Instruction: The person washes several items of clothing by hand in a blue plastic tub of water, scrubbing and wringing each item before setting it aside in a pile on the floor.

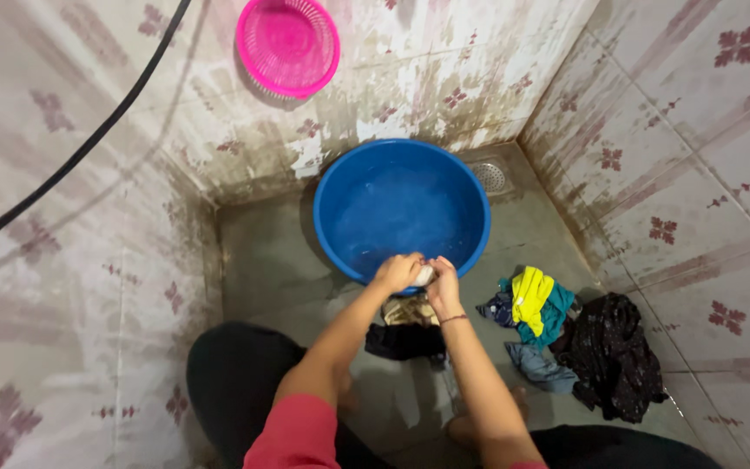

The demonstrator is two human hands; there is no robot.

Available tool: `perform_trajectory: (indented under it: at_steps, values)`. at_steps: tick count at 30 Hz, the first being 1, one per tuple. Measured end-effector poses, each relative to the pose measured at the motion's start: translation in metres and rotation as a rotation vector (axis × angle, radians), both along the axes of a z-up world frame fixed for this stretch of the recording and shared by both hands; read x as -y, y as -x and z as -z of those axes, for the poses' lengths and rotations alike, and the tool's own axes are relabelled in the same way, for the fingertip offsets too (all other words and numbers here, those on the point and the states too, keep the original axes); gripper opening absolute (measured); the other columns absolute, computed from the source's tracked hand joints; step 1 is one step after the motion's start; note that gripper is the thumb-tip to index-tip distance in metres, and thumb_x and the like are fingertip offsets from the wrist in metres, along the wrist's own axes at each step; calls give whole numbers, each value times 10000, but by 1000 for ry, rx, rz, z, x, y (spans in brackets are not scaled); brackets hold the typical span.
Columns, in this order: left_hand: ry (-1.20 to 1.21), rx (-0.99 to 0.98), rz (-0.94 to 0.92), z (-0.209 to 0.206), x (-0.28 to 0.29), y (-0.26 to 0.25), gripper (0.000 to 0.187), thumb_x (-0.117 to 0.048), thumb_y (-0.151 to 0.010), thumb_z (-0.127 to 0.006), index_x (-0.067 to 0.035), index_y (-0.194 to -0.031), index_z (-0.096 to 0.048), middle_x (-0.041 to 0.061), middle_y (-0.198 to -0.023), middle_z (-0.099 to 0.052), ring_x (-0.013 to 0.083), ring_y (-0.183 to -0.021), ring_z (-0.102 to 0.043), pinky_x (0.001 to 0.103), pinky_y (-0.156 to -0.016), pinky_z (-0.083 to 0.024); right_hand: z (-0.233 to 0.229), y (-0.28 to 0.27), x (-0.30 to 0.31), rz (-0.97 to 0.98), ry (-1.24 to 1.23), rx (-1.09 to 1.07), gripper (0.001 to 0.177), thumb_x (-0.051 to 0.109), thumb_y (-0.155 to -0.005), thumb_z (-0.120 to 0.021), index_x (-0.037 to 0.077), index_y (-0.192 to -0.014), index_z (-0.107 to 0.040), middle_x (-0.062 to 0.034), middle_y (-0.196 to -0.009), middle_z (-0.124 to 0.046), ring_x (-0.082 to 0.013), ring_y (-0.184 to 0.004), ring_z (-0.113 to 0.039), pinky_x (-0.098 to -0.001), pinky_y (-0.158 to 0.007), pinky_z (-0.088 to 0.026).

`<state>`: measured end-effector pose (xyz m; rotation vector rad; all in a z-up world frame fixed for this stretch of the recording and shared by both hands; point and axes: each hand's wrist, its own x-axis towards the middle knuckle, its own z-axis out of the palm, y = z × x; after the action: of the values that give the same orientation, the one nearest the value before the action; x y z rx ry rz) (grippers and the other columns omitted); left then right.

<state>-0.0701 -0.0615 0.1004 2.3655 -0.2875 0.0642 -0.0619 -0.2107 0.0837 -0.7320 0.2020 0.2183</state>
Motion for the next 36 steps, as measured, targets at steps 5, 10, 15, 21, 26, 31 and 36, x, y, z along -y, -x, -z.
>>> perform_trajectory:
  at_steps: [5,10,15,21,26,31,36]
  values:
    - [135,-190,-245,26,24,17,287,-364,-905,-650,-150,-1040,-784,137,-989,-767,342,-924,-718,449,-807,-567,3,46,13,-39,-76,-197,235,89,-919,-610,29,-1146,-629,-87,-1076,-709,-253,-1026,-687,-426,-917,-577]
    - [736,-211,-31,32,41,47,306,-322,-932,-725,-80,-1108,-788,99,-1004,-784,184,-891,-725,361,-793,-578,2,66,37,222,498,154,339,15,-945,-650,1,-1282,-678,-49,-1141,-713,-131,-1023,-658,-271,-914,-519]
    - [815,-560,-5,49,52,93,391,-285,-910,-778,-19,-1158,-634,118,-989,-711,172,-799,-660,339,-598,-516,9,88,54,279,669,155,280,23,-962,-685,1,-1241,-704,-35,-1029,-697,-101,-878,-616,-239,-768,-503]
    - [886,-845,-442,96,27,122,256,-283,-996,-604,-52,-1101,-637,132,-957,-750,193,-756,-723,366,-589,-594,0,97,65,261,860,238,217,63,-957,-716,24,-1170,-702,-29,-958,-722,-100,-816,-644,-260,-704,-523]
    - [789,-723,-643,108,7,127,355,-339,-1010,-605,-18,-1140,-684,155,-1053,-746,226,-806,-697,406,-690,-570,-24,106,51,-38,1489,521,180,104,-918,-743,82,-1096,-725,-41,-908,-745,-134,-775,-683,-322,-710,-560]
    - [1138,-598,-304,68,32,111,559,-545,-1026,-494,-104,-1325,-668,50,-1301,-694,180,-1196,-621,321,-1033,-451,-5,104,29,-251,987,510,140,77,-916,-742,75,-1048,-695,-6,-962,-716,-121,-868,-666,-293,-756,-562]
    - [678,-499,-285,58,30,100,595,-594,-1008,-464,-151,-1361,-648,64,-1378,-655,245,-1295,-574,381,-1103,-416,17,89,53,20,523,148,150,21,-926,-649,74,-1066,-644,-1,-940,-705,-109,-843,-676,-244,-735,-567]
